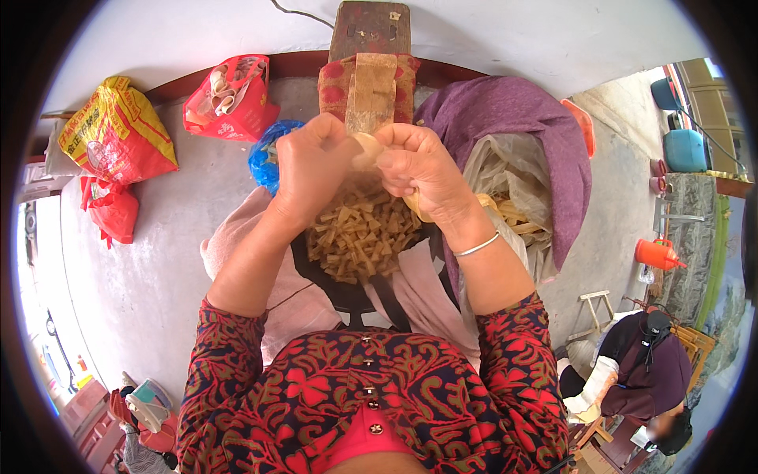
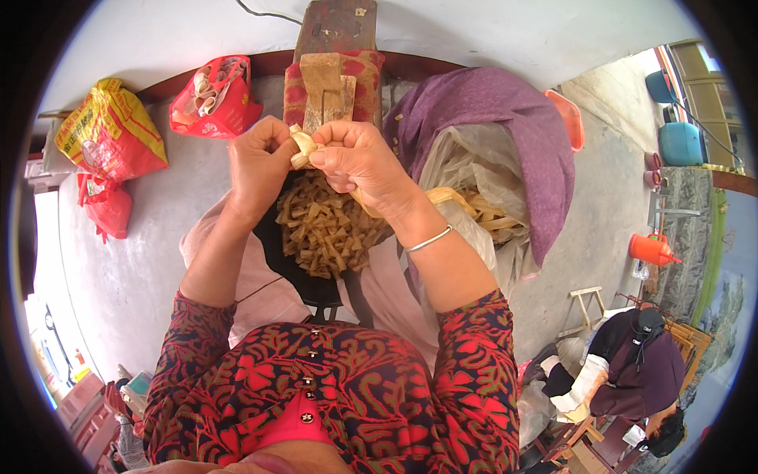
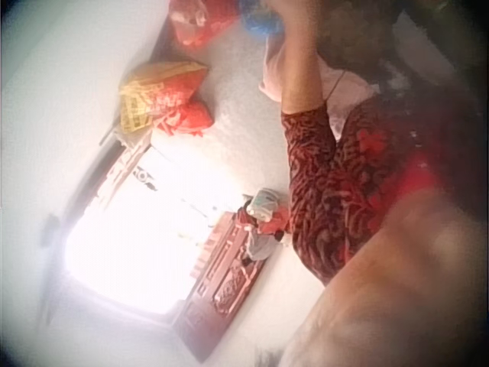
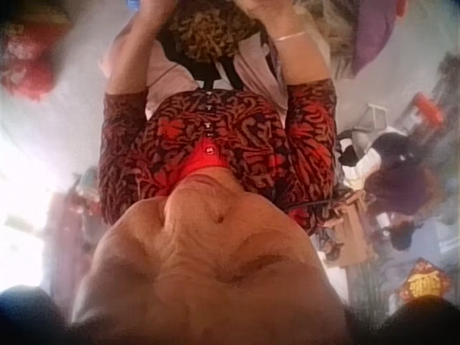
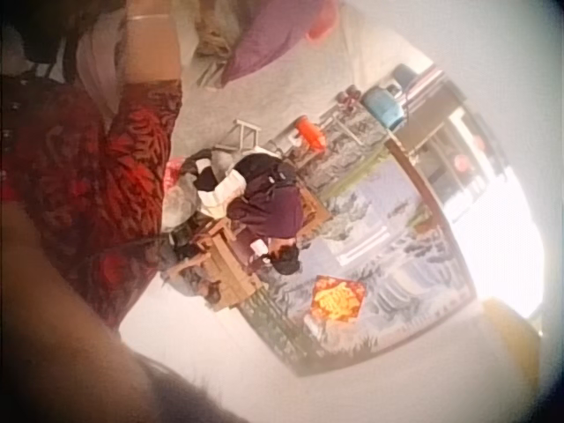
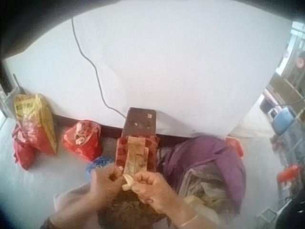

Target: The person sits on the floor and uses a handheld shredder to shred long strips of a light-colored vegetable into a bowl. The shredded pieces accumulate in the bowl as the person repeatedly feeds strips through the shredder.

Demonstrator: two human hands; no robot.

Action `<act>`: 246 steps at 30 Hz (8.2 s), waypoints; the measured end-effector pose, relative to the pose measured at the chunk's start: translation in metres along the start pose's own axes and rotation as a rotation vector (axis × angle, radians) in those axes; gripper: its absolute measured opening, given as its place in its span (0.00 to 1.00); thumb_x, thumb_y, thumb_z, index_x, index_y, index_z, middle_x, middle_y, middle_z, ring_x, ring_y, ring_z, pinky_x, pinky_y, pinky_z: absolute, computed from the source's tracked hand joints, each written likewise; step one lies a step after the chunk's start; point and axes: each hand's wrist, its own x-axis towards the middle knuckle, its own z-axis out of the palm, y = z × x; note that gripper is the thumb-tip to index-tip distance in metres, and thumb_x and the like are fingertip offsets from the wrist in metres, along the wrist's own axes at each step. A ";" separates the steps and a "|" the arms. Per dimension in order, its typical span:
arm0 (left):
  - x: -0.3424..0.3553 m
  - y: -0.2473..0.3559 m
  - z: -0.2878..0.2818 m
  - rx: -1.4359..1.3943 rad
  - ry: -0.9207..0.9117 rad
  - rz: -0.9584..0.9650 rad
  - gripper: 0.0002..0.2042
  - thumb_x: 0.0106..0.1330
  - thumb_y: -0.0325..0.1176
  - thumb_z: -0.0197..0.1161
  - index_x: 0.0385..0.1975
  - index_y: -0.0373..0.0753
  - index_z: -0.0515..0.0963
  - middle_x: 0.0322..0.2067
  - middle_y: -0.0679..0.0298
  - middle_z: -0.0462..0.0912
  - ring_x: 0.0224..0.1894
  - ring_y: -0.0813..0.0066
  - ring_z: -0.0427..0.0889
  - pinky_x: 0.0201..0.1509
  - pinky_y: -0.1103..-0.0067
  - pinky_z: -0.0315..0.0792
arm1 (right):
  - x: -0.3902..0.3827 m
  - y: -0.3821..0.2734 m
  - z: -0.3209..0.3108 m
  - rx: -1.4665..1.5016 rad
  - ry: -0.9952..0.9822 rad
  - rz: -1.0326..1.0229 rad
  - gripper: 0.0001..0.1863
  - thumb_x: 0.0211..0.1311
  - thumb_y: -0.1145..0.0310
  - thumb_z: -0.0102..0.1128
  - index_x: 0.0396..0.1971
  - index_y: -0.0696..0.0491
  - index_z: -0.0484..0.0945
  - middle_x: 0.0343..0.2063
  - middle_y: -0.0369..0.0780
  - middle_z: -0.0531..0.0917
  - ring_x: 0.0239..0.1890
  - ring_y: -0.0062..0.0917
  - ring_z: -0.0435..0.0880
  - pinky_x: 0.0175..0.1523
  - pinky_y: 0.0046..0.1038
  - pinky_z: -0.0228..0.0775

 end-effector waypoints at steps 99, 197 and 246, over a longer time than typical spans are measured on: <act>0.031 -0.027 -0.036 -0.232 -0.750 -0.205 0.12 0.61 0.28 0.58 0.42 0.30 0.76 0.30 0.61 0.82 0.32 0.74 0.81 0.36 0.80 0.75 | 0.022 0.012 -0.019 -1.041 0.547 -0.443 0.06 0.52 0.74 0.56 0.24 0.62 0.72 0.17 0.44 0.75 0.20 0.29 0.75 0.29 0.29 0.67; -0.007 0.021 -0.022 0.291 -0.470 0.493 0.11 0.59 0.37 0.60 0.30 0.34 0.74 0.27 0.52 0.76 0.33 0.53 0.75 0.35 0.67 0.68 | -0.010 -0.005 -0.003 -0.984 0.163 -0.309 0.07 0.53 0.74 0.62 0.20 0.60 0.76 0.12 0.34 0.72 0.18 0.12 0.66 0.23 0.20 0.59; -0.025 0.025 0.004 -0.296 -0.126 0.302 0.16 0.54 0.23 0.54 0.43 0.34 0.78 0.54 0.49 0.71 0.57 0.55 0.71 0.58 0.69 0.67 | -0.005 0.033 0.026 -0.893 0.322 -0.538 0.21 0.70 0.55 0.47 0.46 0.59 0.74 0.30 0.35 0.79 0.31 0.14 0.76 0.32 0.17 0.67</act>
